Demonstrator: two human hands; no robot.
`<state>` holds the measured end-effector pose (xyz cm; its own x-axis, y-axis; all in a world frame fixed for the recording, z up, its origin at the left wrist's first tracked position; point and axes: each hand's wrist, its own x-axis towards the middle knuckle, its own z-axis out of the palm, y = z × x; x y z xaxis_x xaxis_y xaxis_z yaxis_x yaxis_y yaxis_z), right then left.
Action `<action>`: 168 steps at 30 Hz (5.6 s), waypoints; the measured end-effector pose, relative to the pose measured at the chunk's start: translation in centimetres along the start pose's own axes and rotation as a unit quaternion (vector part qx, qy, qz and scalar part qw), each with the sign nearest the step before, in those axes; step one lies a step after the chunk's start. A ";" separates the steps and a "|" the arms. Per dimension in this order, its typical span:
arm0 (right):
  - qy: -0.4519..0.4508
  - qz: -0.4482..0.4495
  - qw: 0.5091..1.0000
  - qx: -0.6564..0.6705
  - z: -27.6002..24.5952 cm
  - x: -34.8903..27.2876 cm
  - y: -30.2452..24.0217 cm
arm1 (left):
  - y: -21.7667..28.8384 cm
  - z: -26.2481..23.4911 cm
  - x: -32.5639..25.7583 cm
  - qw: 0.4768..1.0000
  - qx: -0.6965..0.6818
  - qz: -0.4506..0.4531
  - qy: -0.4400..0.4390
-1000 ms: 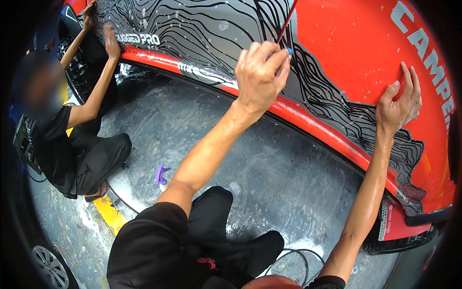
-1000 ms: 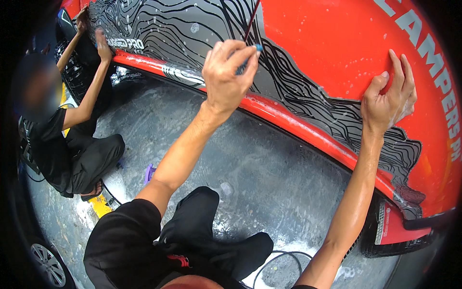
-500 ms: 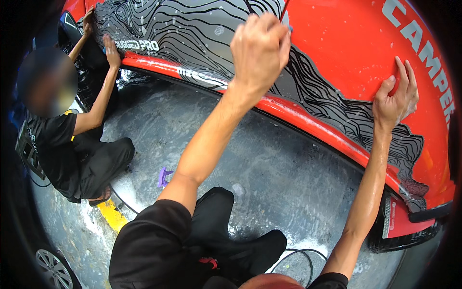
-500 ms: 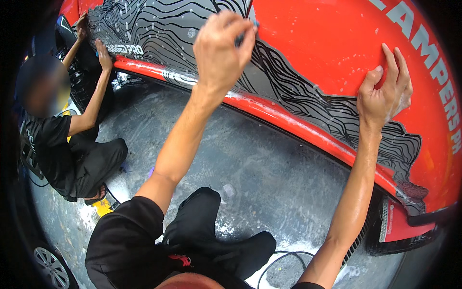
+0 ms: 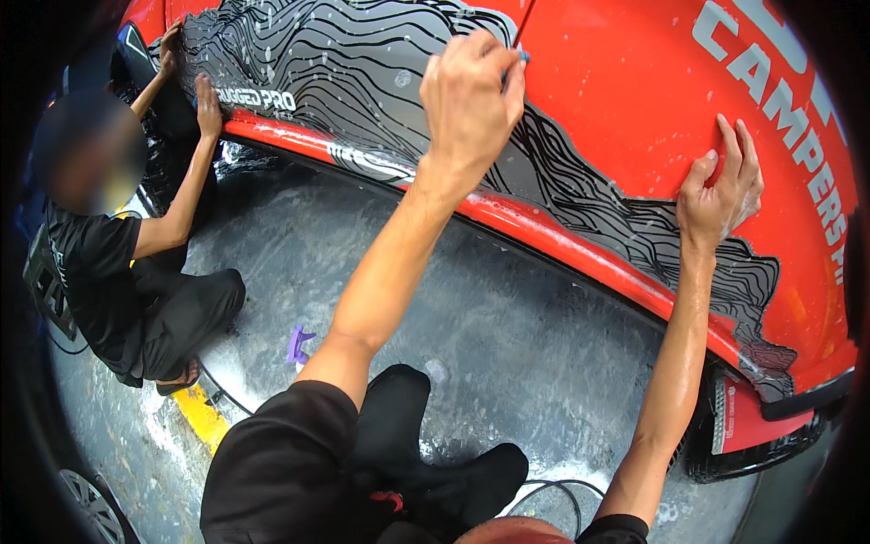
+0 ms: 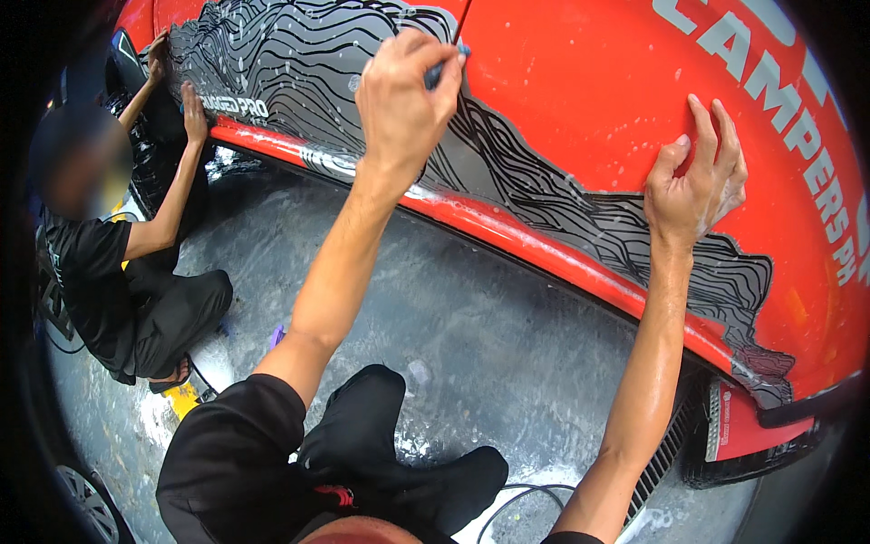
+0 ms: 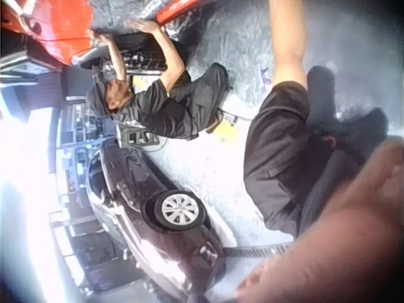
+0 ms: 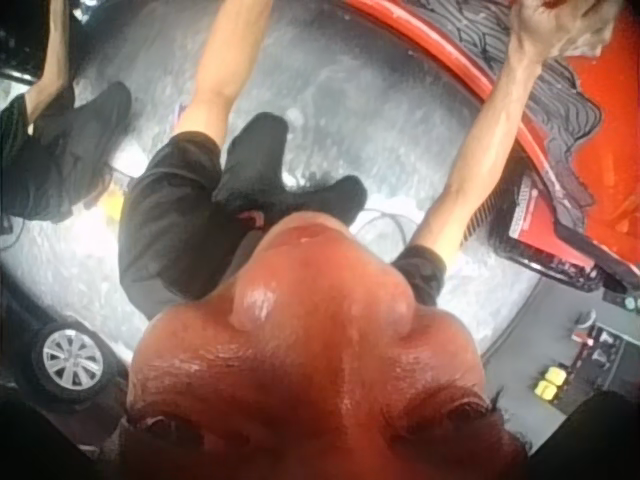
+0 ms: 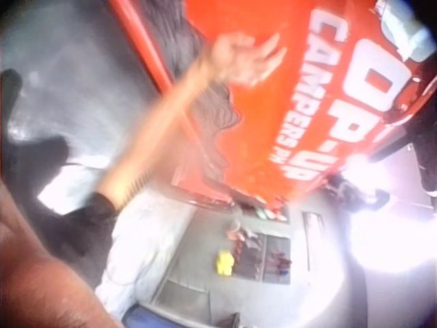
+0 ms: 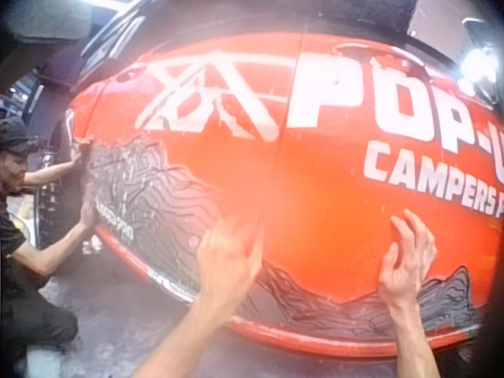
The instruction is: The person applies a black patterned vinyl wrap to the red rear bumper of a vehicle. They use a blue squeegee to smooth the material and a purple spray bottle to wet the surface, working along the bumper's edge and contours.
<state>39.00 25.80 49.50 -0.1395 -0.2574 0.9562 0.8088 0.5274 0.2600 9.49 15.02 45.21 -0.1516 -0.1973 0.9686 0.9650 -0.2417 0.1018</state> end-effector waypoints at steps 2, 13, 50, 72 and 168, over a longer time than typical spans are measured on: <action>0.002 0.002 1.000 0.002 -0.1 0.1 -0.3 | 0.2 -0.4 -1.9 1.000 -0.019 -0.006 -0.011; -0.010 0.012 1.000 -0.010 0.0 -0.3 -0.2 | -0.5 -0.3 -0.4 0.999 0.013 0.029 -0.008; -0.003 0.017 1.000 -0.010 0.0 -0.2 -0.3 | 1.0 0.6 -2.4 0.989 -0.089 -0.112 0.048; 0.022 -0.006 1.000 -0.015 0.3 0.0 0.3 | -0.3 0.7 -6.1 0.997 -0.057 -0.017 0.048; -0.344 0.105 0.912 0.196 -14.1 -14.6 -10.3 | 14.7 -0.6 -17.6 0.448 -0.588 -0.628 -0.243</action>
<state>40.78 12.71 31.00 -0.4405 0.3806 0.8131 0.6114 0.7903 -0.0387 26.24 14.34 29.54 -0.0764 0.9574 0.2783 -0.6395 -0.2612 0.7230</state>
